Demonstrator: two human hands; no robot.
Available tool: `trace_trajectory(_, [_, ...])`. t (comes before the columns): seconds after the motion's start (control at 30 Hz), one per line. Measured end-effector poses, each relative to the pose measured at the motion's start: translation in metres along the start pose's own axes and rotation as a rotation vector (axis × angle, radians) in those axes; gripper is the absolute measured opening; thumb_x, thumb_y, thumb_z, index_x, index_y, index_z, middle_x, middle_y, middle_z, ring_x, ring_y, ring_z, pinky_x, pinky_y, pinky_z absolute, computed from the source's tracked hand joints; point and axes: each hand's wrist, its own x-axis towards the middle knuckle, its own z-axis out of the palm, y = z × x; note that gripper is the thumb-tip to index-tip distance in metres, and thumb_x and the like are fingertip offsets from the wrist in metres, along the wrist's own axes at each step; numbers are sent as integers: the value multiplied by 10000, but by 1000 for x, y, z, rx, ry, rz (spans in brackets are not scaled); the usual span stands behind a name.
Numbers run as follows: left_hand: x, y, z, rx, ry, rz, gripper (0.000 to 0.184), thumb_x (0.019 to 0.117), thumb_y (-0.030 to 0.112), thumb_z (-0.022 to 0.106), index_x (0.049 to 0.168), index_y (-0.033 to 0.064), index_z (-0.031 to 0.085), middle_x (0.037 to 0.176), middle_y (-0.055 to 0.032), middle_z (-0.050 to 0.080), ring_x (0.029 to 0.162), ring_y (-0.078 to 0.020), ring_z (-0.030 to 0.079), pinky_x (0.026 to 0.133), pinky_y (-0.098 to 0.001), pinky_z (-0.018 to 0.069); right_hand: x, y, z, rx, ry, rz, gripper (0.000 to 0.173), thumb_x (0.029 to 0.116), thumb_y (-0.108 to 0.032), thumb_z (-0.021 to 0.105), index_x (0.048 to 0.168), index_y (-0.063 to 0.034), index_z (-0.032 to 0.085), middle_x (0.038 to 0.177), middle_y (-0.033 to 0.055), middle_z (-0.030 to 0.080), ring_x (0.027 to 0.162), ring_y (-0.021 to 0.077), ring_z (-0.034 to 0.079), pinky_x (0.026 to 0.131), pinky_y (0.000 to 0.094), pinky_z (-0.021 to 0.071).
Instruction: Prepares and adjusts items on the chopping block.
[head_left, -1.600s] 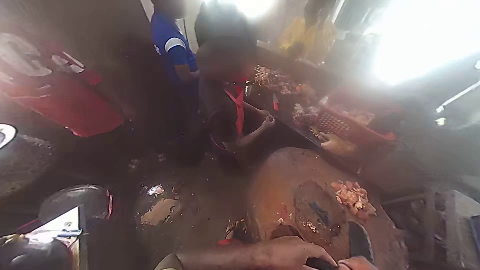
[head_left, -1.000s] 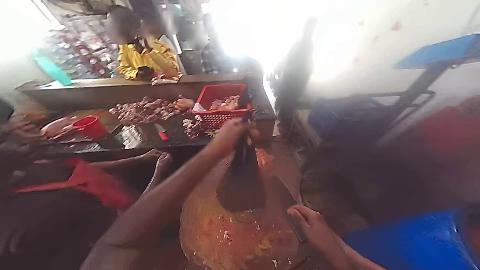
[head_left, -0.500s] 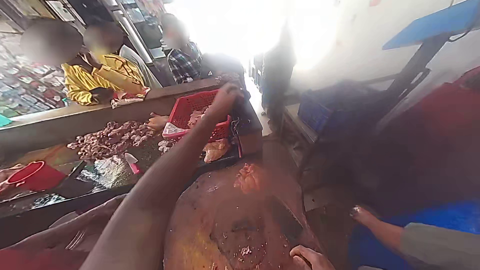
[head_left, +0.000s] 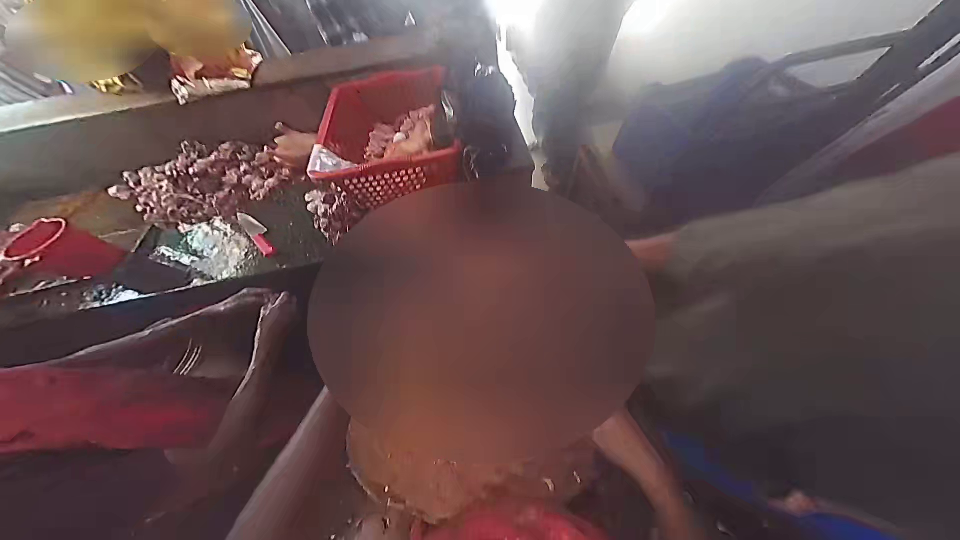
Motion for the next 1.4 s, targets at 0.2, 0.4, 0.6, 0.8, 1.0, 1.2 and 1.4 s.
trace_trajectory(0.2, [-283,-148,-23,-132,338,-620,334,1053,200,526,1306,1,618,1102,-139,703,885,-163,687,815,-357,578,-12,1,18,-125,-154,30,398,1081,-386,472,1361,-157,637,1245,108,699,1139,261,677,1026,517,513])
trace_trajectory(0.4, [-365,-128,5,43,198,-656,319,1066,208,510,1276,27,666,1272,-148,684,1195,-233,651,1067,-441,500,3,-20,54,-304,-360,-55,396,1082,-403,466,1362,-178,635,1265,110,689,1183,273,654,1050,534,488])
trace_trajectory(0.6, [-293,-72,72,201,-338,-510,396,1031,413,566,1336,178,654,1305,-96,676,1217,-302,639,1030,-576,494,17,-52,97,-335,-488,-214,389,1089,-307,463,1377,-93,613,1314,147,663,1234,262,632,1102,473,466])
trace_trajectory(0.8, [-266,-69,101,410,-470,-491,436,1025,413,501,1229,59,652,1144,-215,702,1073,-433,678,869,-662,519,8,-46,110,-361,-476,-239,371,1089,-302,465,1356,-102,628,1272,140,680,1190,259,653,1071,479,490])
trace_trajectory(1.0, [-259,-71,78,234,-511,-431,369,958,402,617,1060,57,702,1000,-175,707,973,-355,685,846,-612,525,-17,-11,114,-259,-418,-101,349,1075,-300,506,1321,-103,658,1232,142,698,1167,268,664,1063,495,495])
trace_trajectory(1.2, [-220,-76,-21,-19,-183,-436,295,1055,229,557,1290,61,622,1133,-186,687,962,-317,687,860,-539,565,18,-33,116,-150,-227,-146,361,1073,-263,490,1333,-61,642,1285,151,676,1209,255,644,1085,458,484])
trace_trajectory(1.4, [-224,-131,-59,16,55,-651,638,1054,311,531,1616,165,266,1234,-224,656,1092,-371,661,958,-598,519,90,-92,134,-447,11,-127,403,1028,-317,553,1396,-159,596,1426,159,568,1230,346,617,1007,558,519])
